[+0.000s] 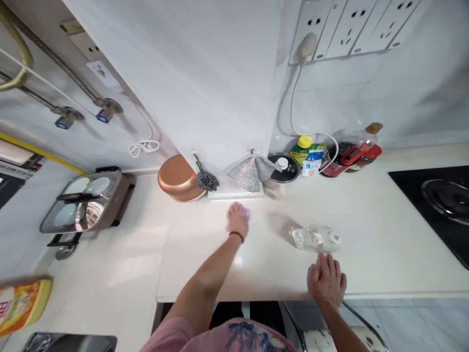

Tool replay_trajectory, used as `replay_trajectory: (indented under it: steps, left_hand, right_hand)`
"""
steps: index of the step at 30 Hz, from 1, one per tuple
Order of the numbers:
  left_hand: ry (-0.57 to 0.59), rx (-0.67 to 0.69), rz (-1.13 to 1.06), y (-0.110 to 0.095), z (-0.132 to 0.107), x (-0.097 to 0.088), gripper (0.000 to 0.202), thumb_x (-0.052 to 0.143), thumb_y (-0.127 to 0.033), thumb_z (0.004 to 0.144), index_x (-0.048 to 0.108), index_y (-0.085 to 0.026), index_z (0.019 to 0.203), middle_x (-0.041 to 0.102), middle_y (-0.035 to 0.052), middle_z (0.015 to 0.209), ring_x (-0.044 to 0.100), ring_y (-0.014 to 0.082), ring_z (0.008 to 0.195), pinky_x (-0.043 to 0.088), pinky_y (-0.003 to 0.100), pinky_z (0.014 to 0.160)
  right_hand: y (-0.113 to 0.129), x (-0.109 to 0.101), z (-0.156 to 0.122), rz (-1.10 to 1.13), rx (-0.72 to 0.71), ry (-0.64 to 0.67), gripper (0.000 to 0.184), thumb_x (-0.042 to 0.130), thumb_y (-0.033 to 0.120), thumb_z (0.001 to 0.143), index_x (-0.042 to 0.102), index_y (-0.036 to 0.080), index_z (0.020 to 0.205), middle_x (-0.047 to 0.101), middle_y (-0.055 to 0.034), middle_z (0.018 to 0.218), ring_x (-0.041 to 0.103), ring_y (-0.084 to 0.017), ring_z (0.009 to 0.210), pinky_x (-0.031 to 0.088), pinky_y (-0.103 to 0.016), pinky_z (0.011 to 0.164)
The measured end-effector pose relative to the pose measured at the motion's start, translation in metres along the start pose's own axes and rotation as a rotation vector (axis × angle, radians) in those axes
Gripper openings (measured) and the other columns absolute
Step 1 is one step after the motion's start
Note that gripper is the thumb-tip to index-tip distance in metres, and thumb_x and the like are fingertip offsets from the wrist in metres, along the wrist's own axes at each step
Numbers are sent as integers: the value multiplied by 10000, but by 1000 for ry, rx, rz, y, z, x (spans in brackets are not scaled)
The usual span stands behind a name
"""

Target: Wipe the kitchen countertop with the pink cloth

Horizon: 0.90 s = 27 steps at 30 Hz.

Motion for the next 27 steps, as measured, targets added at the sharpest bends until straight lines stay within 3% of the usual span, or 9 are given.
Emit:
replay_trajectory:
  steps: [2,4,6,8,12,17,21,23,27]
  left_hand:
    - [79,193,-67,-57,-28,35,565,378,-340,1037,439,-152,1567,364,190,1663,227,373,1575,237,620,1243]
    - [106,397,-110,-92,-69,59,552,429,-393,1033,472,-198,1547,403,151,1648,240,368,1570,237,617,1249]
    - [125,536,-127,-100,-109,72,583,472,-421,1023,443,-214,1567,390,123,1660,215,353,1579,220,590,1269]
    - [135,561,-115,-83,-130,69,592,485,-426,1023,433,-214,1574,381,113,1666,212,340,1581,220,567,1277]
    - [103,301,15,3,-109,26,544,430,-408,1049,484,-188,1544,407,140,1650,266,332,1564,273,546,1255]
    - [12,-96,197,157,-87,-52,578,329,-328,1062,397,-151,1607,322,138,1696,211,297,1592,261,489,1267]
    - [-87,-390,252,280,-124,-102,595,324,-321,1049,384,-126,1609,316,148,1698,235,297,1585,278,472,1262]
    - [-137,-510,246,326,-151,-117,597,335,-316,1039,389,-124,1602,328,153,1692,261,295,1575,301,471,1252]
    - [-218,-654,242,360,-200,-121,590,326,-310,1036,398,-109,1586,339,158,1685,282,303,1564,325,485,1235]
  right_hand:
    - [0,-1,1,-2,-5,-3,642,302,492,1001,507,204,1537,475,-124,1582,332,-316,1510,206,-584,1230]
    - [0,-2,1,-5,-9,-7,642,305,502,1003,517,203,1530,480,-125,1578,339,-317,1507,212,-579,1227]
    - [0,-3,2,-4,-10,-11,640,308,504,1006,524,201,1526,476,-128,1581,343,-321,1505,215,-577,1224]
    - [1,-3,2,4,-18,-17,635,313,505,1009,527,199,1523,467,-124,1589,341,-326,1505,210,-577,1224]
    - [1,-4,2,23,-31,-27,619,345,507,1006,537,205,1512,468,-117,1590,353,-330,1498,208,-575,1227]
    - [-1,-5,3,17,-21,-20,588,387,471,993,535,231,1510,501,-134,1557,381,-341,1477,240,-607,1204]
    - [0,-5,3,31,-43,-41,575,409,452,987,537,236,1505,504,-135,1553,386,-345,1472,251,-617,1196]
    - [1,-6,3,36,-52,-55,569,416,445,989,540,231,1501,508,-134,1551,385,-345,1474,253,-616,1195]
    - [3,-8,3,30,-63,-81,556,422,454,998,558,220,1484,516,-140,1541,397,-350,1464,252,-618,1195]
Point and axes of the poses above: each hand's wrist, its own z-axis towards the middle knuckle, its own x-axis out of the palm, y = z × x, the point moved 7 cm from there along z, towards the middle knuckle
